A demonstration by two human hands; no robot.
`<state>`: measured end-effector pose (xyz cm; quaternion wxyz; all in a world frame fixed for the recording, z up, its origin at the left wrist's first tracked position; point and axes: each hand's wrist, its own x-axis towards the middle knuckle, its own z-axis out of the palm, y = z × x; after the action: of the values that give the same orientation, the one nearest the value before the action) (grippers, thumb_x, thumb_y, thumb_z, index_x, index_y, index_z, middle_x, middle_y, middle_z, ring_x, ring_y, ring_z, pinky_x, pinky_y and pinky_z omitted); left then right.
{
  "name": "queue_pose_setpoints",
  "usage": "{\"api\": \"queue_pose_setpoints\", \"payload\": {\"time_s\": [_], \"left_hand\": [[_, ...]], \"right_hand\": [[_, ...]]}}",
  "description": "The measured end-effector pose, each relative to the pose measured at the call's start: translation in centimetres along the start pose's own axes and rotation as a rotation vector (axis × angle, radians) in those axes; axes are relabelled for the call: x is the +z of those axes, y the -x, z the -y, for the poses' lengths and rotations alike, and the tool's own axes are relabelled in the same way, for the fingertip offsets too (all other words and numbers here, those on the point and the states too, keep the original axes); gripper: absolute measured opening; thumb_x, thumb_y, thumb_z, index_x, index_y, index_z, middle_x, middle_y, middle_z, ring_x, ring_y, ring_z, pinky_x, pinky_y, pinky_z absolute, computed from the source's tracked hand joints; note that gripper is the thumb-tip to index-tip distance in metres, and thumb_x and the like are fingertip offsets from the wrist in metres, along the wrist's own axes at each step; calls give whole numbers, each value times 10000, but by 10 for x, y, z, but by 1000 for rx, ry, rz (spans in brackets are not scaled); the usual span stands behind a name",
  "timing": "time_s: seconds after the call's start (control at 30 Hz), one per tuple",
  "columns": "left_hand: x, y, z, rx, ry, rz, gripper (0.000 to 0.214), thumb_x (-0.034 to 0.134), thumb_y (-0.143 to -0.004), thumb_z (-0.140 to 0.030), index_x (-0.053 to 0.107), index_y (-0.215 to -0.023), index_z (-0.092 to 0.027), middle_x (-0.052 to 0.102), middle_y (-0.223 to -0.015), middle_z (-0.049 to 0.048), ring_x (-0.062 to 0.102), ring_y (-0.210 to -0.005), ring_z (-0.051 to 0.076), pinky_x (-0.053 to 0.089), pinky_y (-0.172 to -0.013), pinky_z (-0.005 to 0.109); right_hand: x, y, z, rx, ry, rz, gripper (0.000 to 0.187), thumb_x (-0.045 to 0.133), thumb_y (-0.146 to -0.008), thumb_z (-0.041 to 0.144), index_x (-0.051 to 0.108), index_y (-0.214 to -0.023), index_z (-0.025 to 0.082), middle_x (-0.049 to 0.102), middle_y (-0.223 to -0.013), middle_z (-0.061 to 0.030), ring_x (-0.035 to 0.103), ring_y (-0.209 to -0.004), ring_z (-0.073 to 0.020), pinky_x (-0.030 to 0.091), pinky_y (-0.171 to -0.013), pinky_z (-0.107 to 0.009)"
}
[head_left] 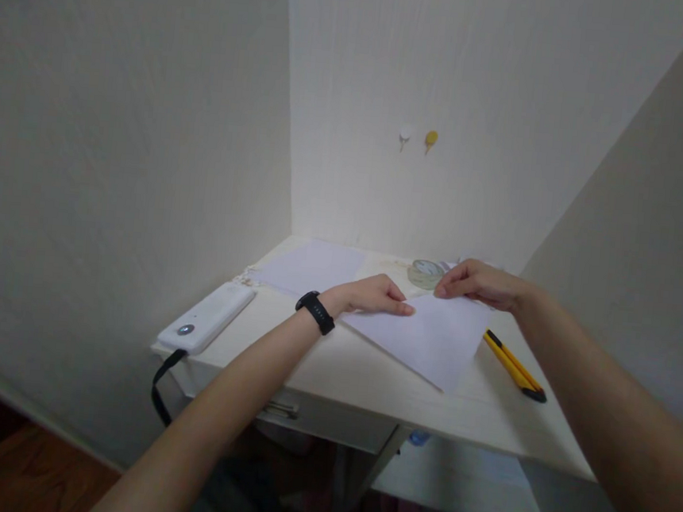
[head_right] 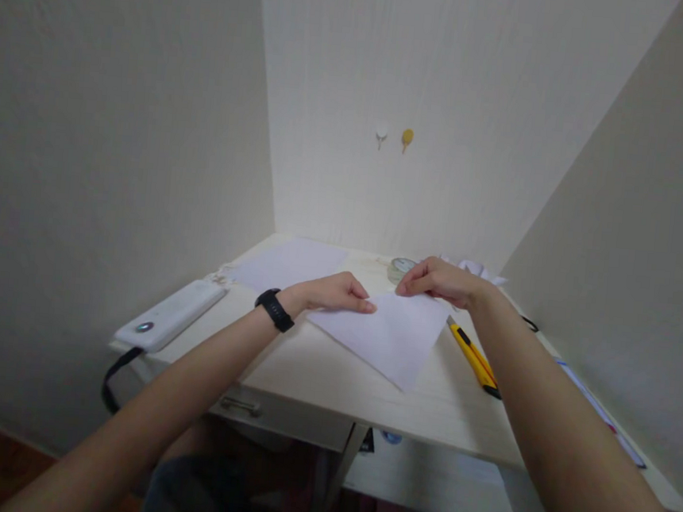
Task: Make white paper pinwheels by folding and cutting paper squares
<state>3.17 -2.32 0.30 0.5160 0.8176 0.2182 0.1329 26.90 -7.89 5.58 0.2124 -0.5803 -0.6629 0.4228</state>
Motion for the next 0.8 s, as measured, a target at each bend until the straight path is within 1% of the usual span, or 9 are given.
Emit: {"api": "queue_pose_setpoints", "payload": {"time_s": [0.2,0.3,0.37,0.43,0.5,0.57,0.63,0.7,0.8], "left_hand": [[-18,16,20,-202,234,-77,286,829,-657,-397,712,-617,-139,636,-572,31,502,-476,107,357,-490,252],[-25,13,33,-155,454,-244,274,824,-692,-359,720,-689,-106,684,-655,67,573,-541,119,425,-529,247],[-21,2,38,-41,664,-444,242,805,-733,-315,725,-784,-92,721,-770,88,629,-652,131,492,-631,247],[-12,-13,42,56,836,-656,209,777,-775,-287,703,-792,-92,732,-837,96,642,-711,127,520,-719,247],[0,-27,44,86,918,-782,197,759,-796,-278,690,-796,-94,734,-839,97,646,-712,128,533,-742,245],[11,-36,47,87,934,-768,191,739,-817,-273,690,-820,-89,738,-855,106,655,-713,133,542,-741,242],[19,-37,50,74,918,-707,187,728,-826,-261,690,-841,-79,740,-865,115,663,-711,135,550,-732,240],[20,-33,53,43,859,-634,218,746,-809,-278,690,-880,-79,740,-872,118,677,-713,145,562,-715,250],[11,-23,55,11,700,-566,346,773,-774,-394,683,-926,-97,738,-884,118,689,-693,163,571,-640,269]], "right_hand": [[-19,-2,-21,-8,-71,-26,305,860,-489,364,752,-674,147,729,-722,-79,655,-680,-184,547,-693,-299],[-20,-6,-43,-39,-236,-262,360,851,-576,392,736,-798,133,745,-843,-122,689,-788,-214,561,-791,-330],[-5,-15,-55,-68,-433,-455,388,813,-651,425,690,-909,163,740,-960,-126,698,-853,-216,568,-799,-328],[22,-29,-61,-91,-676,-425,424,730,-735,497,611,-1046,236,719,-1088,-99,706,-917,-231,583,-806,-369],[52,-46,-62,-72,-800,-335,419,683,-768,532,552,-1067,269,710,-1111,-82,706,-964,-244,588,-831,-398],[76,-62,-61,-67,-843,-362,398,691,-765,504,540,-1053,275,713,-1094,-58,704,-972,-231,589,-841,-382],[90,-73,-61,-69,-850,-428,407,733,-733,441,557,-1055,265,729,-1054,-53,690,-1001,-240,591,-837,-379],[92,-77,-65,-73,-855,-479,417,774,-685,375,589,-1036,248,748,-992,-59,684,-993,-256,596,-800,-380],[86,-73,-76,-79,-840,-436,370,814,-625,298,653,-943,201,760,-919,-72,697,-849,-237,586,-703,-338]]}}
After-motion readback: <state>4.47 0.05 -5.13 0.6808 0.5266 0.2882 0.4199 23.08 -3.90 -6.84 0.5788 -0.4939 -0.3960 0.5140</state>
